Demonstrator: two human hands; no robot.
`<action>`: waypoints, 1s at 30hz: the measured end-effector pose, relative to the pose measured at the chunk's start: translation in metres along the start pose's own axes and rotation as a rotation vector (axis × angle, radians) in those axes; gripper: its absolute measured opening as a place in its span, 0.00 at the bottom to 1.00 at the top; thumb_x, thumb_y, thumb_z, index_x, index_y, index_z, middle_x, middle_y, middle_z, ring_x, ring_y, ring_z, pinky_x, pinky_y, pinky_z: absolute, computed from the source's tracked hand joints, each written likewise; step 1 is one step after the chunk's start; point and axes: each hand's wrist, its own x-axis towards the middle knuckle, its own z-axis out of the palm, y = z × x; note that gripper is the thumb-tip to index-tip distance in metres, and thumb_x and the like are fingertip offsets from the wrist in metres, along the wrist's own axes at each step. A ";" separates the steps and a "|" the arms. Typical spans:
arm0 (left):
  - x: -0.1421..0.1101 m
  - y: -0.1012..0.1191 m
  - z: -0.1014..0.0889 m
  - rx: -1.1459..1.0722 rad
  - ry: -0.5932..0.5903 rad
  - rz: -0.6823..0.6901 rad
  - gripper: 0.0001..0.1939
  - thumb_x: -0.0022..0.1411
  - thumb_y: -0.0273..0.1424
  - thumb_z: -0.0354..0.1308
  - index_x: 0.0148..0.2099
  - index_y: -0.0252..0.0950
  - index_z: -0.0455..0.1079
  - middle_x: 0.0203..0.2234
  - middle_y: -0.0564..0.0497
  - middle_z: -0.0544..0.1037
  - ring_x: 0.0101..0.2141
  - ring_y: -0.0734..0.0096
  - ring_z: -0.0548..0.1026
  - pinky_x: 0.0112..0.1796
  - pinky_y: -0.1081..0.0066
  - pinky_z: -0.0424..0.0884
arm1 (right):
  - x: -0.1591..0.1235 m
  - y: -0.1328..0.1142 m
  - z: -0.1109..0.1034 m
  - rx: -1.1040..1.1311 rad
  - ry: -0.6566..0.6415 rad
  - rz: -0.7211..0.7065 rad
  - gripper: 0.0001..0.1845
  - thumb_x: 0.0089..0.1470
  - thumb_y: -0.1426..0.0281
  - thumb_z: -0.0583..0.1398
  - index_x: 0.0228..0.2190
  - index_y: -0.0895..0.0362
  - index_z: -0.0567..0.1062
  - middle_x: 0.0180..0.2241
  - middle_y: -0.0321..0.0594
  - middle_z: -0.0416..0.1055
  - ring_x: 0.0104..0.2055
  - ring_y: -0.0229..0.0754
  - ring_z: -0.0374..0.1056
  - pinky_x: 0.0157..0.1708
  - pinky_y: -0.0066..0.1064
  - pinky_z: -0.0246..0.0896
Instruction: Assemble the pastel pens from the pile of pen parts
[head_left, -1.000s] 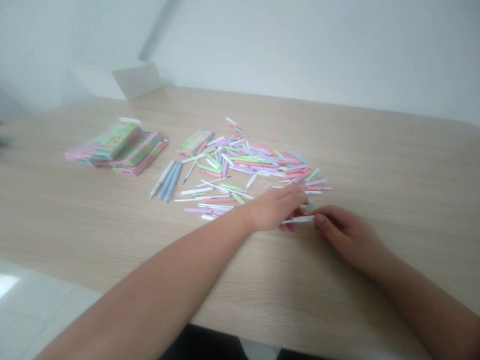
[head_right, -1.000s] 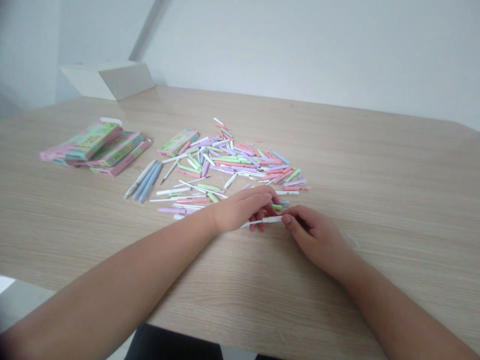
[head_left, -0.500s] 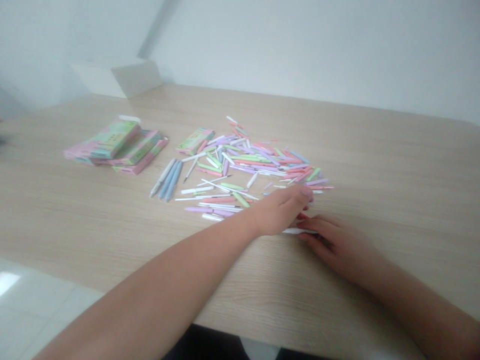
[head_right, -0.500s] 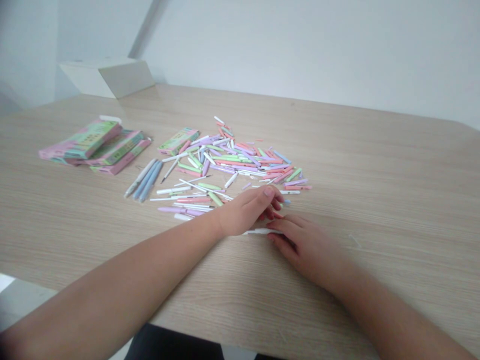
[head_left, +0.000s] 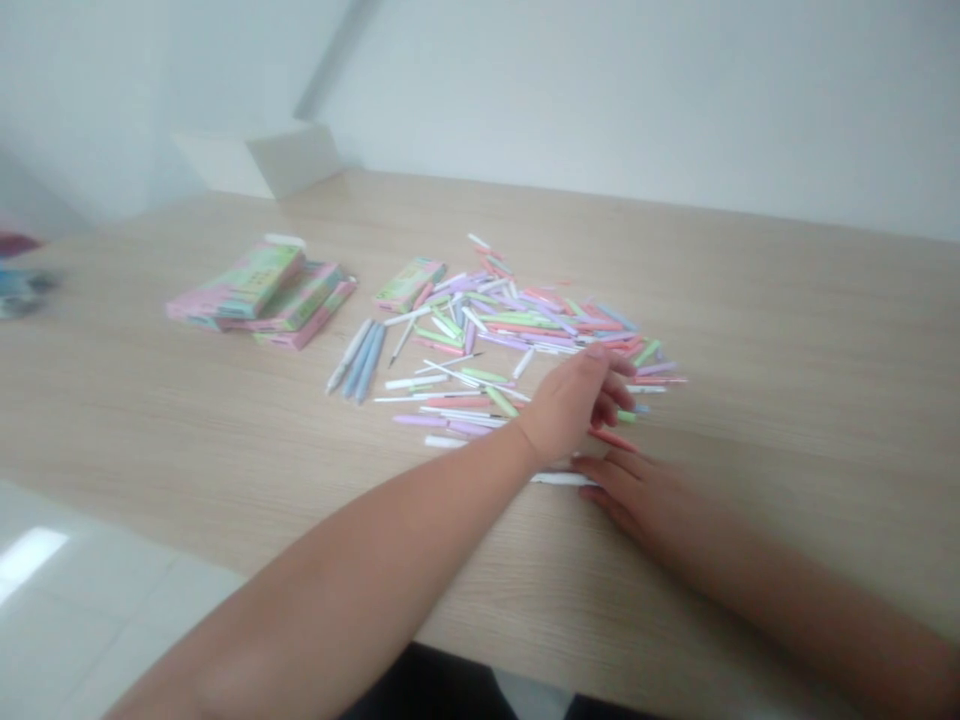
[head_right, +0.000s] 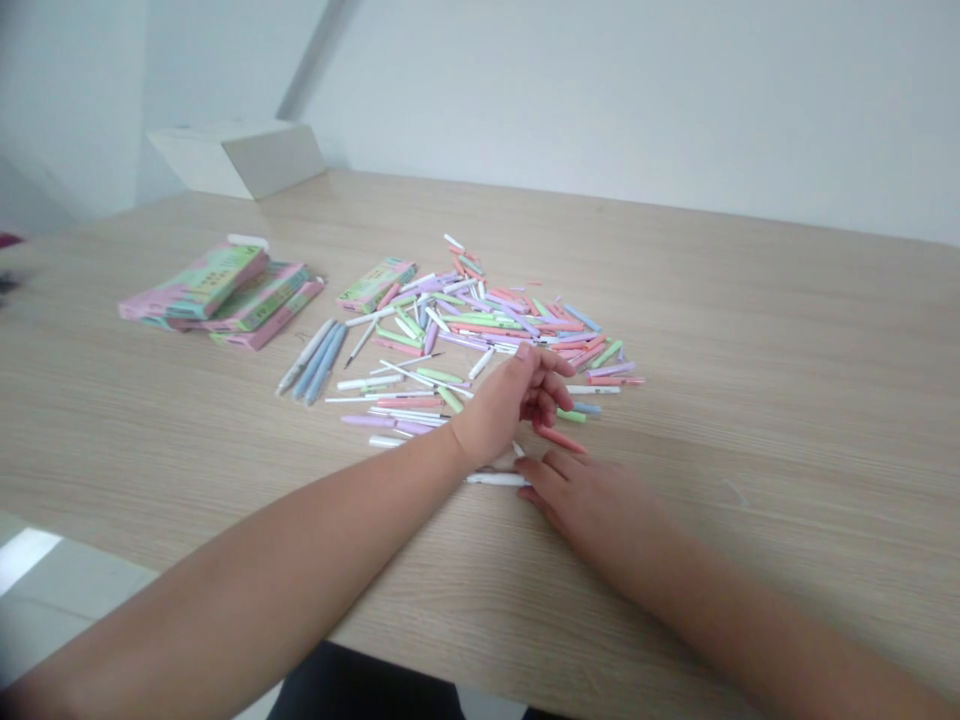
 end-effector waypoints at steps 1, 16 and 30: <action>-0.001 -0.001 0.001 0.005 -0.001 0.004 0.34 0.68 0.61 0.40 0.47 0.36 0.69 0.29 0.50 0.75 0.24 0.77 0.68 0.25 0.76 0.65 | 0.000 0.000 0.000 0.008 0.002 0.007 0.18 0.68 0.67 0.55 0.55 0.48 0.76 0.47 0.44 0.79 0.51 0.55 0.76 0.50 0.46 0.74; -0.010 0.038 -0.019 1.096 -0.234 0.393 0.14 0.70 0.37 0.51 0.39 0.38 0.75 0.33 0.50 0.79 0.37 0.66 0.74 0.41 0.65 0.69 | -0.022 0.041 -0.015 0.098 0.020 0.210 0.21 0.68 0.64 0.53 0.59 0.49 0.74 0.52 0.43 0.79 0.50 0.52 0.77 0.48 0.47 0.74; -0.006 0.021 -0.021 1.276 -0.409 0.311 0.14 0.70 0.31 0.49 0.47 0.38 0.75 0.43 0.47 0.80 0.46 0.61 0.76 0.48 0.62 0.71 | -0.032 0.050 -0.027 0.302 0.242 0.318 0.11 0.64 0.64 0.56 0.46 0.53 0.64 0.40 0.43 0.70 0.40 0.47 0.69 0.40 0.41 0.71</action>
